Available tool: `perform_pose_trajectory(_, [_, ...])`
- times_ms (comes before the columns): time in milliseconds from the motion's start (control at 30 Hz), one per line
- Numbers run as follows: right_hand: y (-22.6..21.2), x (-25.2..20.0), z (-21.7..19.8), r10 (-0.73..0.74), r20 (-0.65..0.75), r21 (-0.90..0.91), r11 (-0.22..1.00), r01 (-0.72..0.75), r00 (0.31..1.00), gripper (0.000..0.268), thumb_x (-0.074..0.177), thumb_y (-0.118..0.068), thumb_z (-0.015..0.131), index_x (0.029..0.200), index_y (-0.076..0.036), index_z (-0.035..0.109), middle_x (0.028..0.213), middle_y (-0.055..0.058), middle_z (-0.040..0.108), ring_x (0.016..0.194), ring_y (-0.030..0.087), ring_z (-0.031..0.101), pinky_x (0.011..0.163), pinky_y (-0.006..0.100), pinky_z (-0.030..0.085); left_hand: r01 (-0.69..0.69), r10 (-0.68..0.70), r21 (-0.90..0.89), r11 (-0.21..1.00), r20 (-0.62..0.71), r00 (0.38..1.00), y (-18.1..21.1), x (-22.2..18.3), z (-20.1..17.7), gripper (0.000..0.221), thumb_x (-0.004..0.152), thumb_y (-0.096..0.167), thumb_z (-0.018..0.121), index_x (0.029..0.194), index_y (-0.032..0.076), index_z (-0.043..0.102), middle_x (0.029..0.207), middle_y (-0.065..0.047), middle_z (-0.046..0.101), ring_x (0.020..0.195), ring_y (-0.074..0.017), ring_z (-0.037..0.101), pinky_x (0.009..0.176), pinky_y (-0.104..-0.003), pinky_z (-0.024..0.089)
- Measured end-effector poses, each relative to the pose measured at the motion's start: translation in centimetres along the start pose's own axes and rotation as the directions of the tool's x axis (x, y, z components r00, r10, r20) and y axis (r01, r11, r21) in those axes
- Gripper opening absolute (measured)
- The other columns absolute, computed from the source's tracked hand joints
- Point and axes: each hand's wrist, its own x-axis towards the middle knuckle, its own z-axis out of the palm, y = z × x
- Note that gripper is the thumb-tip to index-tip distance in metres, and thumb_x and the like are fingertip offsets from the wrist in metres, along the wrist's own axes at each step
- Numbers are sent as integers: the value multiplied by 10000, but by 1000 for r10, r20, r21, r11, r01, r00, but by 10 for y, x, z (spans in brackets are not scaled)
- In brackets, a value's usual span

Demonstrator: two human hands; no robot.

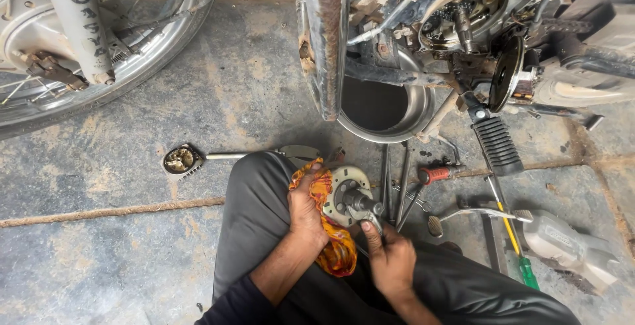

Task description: The recorder is performing maintenance on a motorcycle engine, involving dismantling parts, cleaning components with a cloth, and using tools like a T-handle socket wrench and pliers to adjust or remove elements inside the engine case.

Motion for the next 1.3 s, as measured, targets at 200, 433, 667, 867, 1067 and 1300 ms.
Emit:
perform_pose_trajectory(200, [-11,-24,36,341,113,437,827,-355,933,547,941,-520,599,960,-14,807,750,115,793,704,206,730,690,335,558,-160,165,51,986,-114,980,-8,8,-2,255,895,183,694,1082,11,697,978,-117,745,829,-234,730,745,-398,616])
perform_pose_trajectory(433, [-96,-23,34,603,388,852,53,-520,697,445,947,-446,496,930,-84,754,762,18,754,678,124,670,645,283,532,-264,267,52,963,-61,962,-20,33,-19,263,928,199,690,1104,4,698,994,-107,727,844,-229,702,758,-378,585])
perform_pose_trajectory(667, [-23,-18,1,374,442,629,519,-580,815,587,978,-563,560,647,-79,526,516,-31,390,393,80,289,362,285,206,-13,18,-102,995,43,999,20,-23,19,404,875,350,635,1113,28,693,1024,-116,756,928,-274,708,849,-410,576])
perform_pose_trajectory(867, [12,-39,-11,349,756,434,366,-824,553,624,924,-585,569,583,-72,469,439,23,339,335,147,286,347,316,214,-298,299,-28,954,116,947,62,-79,19,392,922,316,648,1185,27,664,1086,-117,739,995,-268,709,907,-413,568])
perform_pose_trajectory(1067, [-33,-13,-55,-520,104,218,844,490,848,372,959,-497,702,894,-152,825,577,-2,655,541,80,650,527,355,512,-172,172,124,977,9,985,130,-128,-5,378,915,356,586,1096,42,692,977,-122,768,865,-254,732,802,-416,607])
perform_pose_trajectory(1300, [-92,46,-51,-415,498,-232,782,579,761,500,838,-610,703,702,-129,722,477,29,626,428,209,615,481,405,482,27,-33,292,956,18,999,142,-118,-45,323,945,369,598,1020,60,659,874,-91,731,761,-228,705,726,-407,605])
